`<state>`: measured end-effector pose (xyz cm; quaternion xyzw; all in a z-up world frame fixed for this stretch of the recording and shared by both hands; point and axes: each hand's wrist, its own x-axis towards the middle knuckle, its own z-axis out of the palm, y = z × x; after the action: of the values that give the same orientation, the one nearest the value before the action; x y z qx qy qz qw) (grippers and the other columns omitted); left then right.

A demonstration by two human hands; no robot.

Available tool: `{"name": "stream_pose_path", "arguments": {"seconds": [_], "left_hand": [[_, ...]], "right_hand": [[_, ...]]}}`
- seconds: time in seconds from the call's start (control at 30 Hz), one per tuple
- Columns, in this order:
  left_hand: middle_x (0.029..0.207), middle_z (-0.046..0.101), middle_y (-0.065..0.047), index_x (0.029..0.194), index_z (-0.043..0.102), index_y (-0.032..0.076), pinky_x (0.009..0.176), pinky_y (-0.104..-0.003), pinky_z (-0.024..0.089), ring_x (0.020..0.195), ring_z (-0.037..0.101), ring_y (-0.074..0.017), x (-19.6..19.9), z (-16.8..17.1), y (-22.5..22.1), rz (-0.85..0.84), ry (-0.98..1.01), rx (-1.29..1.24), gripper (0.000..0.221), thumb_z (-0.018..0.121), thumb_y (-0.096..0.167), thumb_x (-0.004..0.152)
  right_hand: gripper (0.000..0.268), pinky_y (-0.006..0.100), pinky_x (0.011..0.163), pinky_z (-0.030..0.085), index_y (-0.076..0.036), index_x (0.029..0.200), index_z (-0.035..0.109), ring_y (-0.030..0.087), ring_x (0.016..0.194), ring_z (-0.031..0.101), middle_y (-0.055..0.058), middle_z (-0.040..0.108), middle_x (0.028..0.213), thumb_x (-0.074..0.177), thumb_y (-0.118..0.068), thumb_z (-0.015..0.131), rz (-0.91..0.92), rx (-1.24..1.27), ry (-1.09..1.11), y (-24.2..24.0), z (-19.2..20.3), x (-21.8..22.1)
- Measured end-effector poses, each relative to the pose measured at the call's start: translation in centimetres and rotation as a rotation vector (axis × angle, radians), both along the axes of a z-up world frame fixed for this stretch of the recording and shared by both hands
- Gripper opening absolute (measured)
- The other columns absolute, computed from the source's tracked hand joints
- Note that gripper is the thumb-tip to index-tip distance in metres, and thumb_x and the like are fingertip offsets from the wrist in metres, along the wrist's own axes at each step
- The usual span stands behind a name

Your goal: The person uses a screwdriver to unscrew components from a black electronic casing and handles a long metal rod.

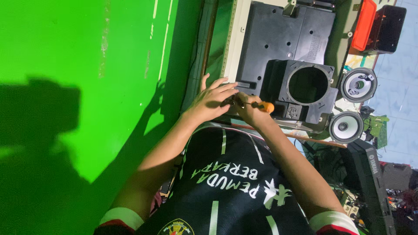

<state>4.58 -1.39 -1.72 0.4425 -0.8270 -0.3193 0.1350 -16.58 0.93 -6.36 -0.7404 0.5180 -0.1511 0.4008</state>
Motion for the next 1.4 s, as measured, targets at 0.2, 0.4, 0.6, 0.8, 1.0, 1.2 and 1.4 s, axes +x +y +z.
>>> {"name": "stream_pose_path", "arguments": {"seconds": [0.2,0.4,0.6,0.8,1.0,1.2,1.4], "left_hand": [[0.127,0.073,-0.009,0.126,0.071,0.008,0.114,-0.043,0.048,0.126,0.066,-0.0256,-0.3,4.5,0.3,0.038,0.511,0.041,0.045,0.084,0.016,0.084],[0.110,0.079,-0.011,0.119,0.073,0.008,0.090,-0.033,0.062,0.100,0.078,-0.0219,-1.6,6.4,0.9,0.091,0.545,0.030,0.030,0.081,0.012,0.090],[0.122,0.076,-0.013,0.129,0.069,0.006,0.098,-0.034,0.061,0.109,0.077,-0.0236,-1.4,6.3,0.6,0.059,0.638,0.161,0.035,0.073,0.007,0.095],[0.127,0.075,-0.013,0.134,0.067,0.007,0.101,-0.036,0.057,0.114,0.075,-0.0256,-1.5,7.0,0.4,0.039,0.611,0.206,0.036,0.068,0.005,0.098],[0.113,0.076,-0.015,0.122,0.068,0.004,0.087,-0.038,0.059,0.104,0.075,-0.0296,-1.5,6.9,0.3,0.023,0.498,0.170,0.022,0.064,0.008,0.102],[0.101,0.077,-0.011,0.122,0.066,0.007,0.082,-0.037,0.058,0.093,0.079,-0.0264,-1.6,6.5,0.4,0.081,0.267,0.431,0.025,0.062,0.013,0.098],[0.108,0.075,-0.011,0.109,0.072,0.006,0.088,-0.039,0.059,0.101,0.073,-0.0257,-1.6,7.6,0.3,0.023,0.518,0.088,0.017,0.072,0.020,0.098]], "right_hand": [[0.025,0.044,0.069,0.057,-0.006,0.105,0.068,0.037,0.081,0.071,0.019,0.073,0.090,0.084,-0.011,0.078,0.125,-0.219,0.332,0.6,-2.5,-0.5],[0.020,0.032,0.077,0.057,-0.004,0.109,0.071,0.025,0.089,0.070,0.014,0.076,0.100,0.089,-0.003,0.067,-0.136,0.215,-0.483,1.1,-1.5,-0.1],[0.022,0.034,0.071,0.056,0.001,0.100,0.066,0.028,0.079,0.071,0.017,0.072,0.088,0.080,-0.001,0.073,0.077,-0.073,-0.113,-0.2,3.5,-0.8],[0.031,0.033,0.070,0.056,0.001,0.119,0.067,0.023,0.077,0.070,0.013,0.074,0.096,0.092,0.004,0.054,-0.378,0.010,-0.213,-0.6,12.8,-2.0],[0.034,0.034,0.096,0.056,0.001,0.133,0.064,0.028,0.117,0.069,0.020,0.068,0.130,0.099,0.000,0.061,-0.067,-0.294,-0.347,-0.3,19.5,-1.3],[0.032,0.037,0.098,0.057,0.001,0.127,0.068,0.029,0.113,0.072,0.018,0.072,0.123,0.096,-0.001,0.068,-0.034,-0.285,-0.327,-0.3,20.2,-0.6],[0.025,0.036,0.096,0.058,0.000,0.122,0.068,0.029,0.109,0.074,0.018,0.074,0.120,0.097,-0.001,0.067,-0.001,-0.344,-0.331,-0.1,20.0,-0.5]]}}
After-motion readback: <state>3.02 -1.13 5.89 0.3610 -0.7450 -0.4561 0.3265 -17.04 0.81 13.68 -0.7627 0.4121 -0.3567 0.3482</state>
